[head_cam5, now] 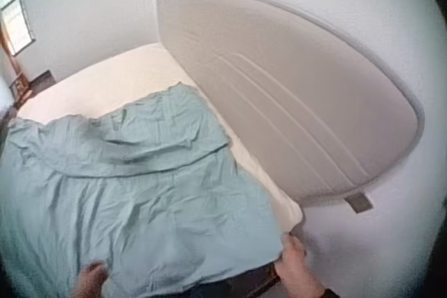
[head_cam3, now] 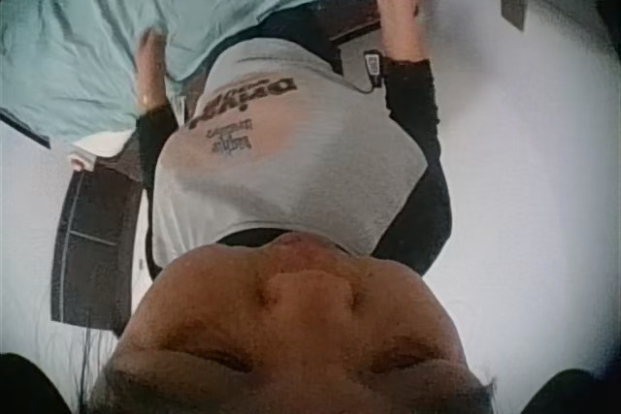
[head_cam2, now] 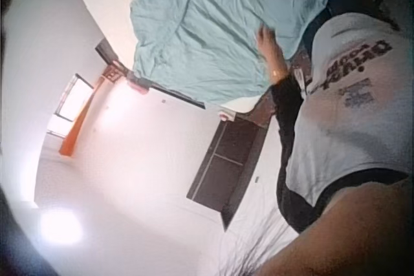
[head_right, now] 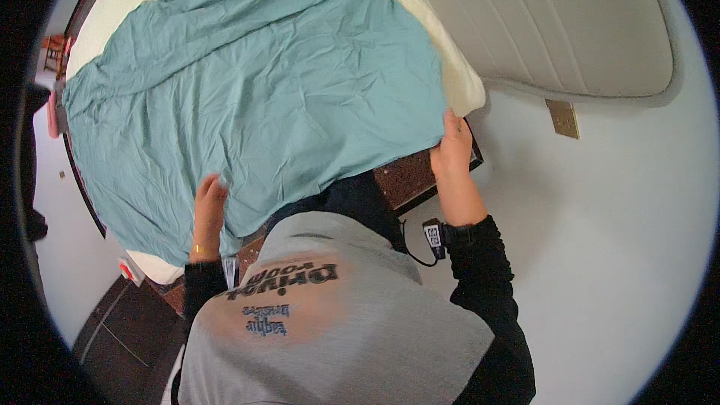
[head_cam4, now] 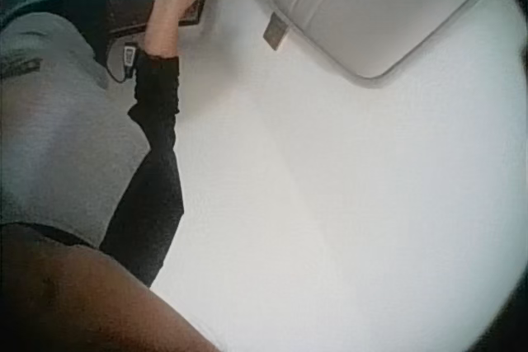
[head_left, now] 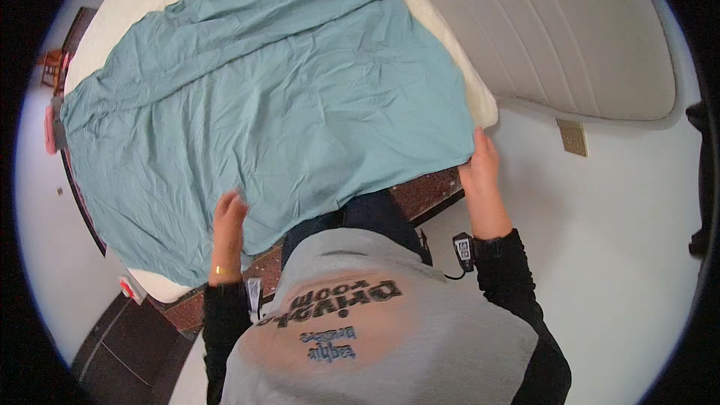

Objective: The person spreads a light blue sheet over a mattress, tucks and smooths it around the edges, and then places a folded pink blanket at the foot of the bed.

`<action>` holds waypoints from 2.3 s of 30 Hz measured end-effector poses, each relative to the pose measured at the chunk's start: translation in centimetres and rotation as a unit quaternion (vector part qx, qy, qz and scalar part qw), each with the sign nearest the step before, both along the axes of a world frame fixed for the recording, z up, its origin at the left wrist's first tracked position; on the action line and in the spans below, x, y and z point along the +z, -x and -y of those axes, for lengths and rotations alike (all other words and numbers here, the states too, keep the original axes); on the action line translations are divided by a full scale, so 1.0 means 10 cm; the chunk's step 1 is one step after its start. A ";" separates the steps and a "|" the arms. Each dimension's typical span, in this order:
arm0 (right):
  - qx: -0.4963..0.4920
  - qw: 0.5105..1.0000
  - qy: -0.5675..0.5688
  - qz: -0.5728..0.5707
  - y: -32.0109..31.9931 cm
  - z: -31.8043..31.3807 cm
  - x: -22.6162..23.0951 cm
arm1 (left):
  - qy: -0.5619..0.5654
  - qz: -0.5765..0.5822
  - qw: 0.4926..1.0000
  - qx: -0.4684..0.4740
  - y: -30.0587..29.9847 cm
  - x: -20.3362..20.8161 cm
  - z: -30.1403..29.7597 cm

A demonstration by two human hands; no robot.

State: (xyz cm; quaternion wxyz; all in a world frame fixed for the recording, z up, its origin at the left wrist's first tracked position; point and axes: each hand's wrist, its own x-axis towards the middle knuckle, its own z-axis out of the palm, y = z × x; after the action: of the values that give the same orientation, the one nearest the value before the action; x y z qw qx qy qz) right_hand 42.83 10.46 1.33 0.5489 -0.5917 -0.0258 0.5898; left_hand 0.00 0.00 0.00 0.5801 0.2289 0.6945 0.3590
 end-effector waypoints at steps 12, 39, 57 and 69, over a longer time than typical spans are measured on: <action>0.289 0.923 -0.253 -0.025 1.33 -0.22 1.66 | -0.260 0.088 0.938 -0.212 -1.45 1.44 -0.96; 0.470 0.752 -0.344 0.308 1.62 -0.30 2.08 | -0.155 0.329 0.922 -0.131 -0.85 1.89 -0.52; 0.512 0.613 -0.496 0.340 1.44 -0.23 2.33 | -0.585 -0.368 0.705 -0.161 -0.86 2.02 -0.46; 0.404 0.605 -0.520 0.448 1.19 0.00 2.19 | -0.513 -0.405 0.693 -0.303 -0.92 1.61 -0.38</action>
State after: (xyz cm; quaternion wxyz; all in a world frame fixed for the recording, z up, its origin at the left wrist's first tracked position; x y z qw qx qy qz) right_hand 30.95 10.43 23.21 0.3903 -0.3259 -0.8073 0.2996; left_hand 9.21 3.76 16.09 0.1121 0.8120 0.4630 0.3372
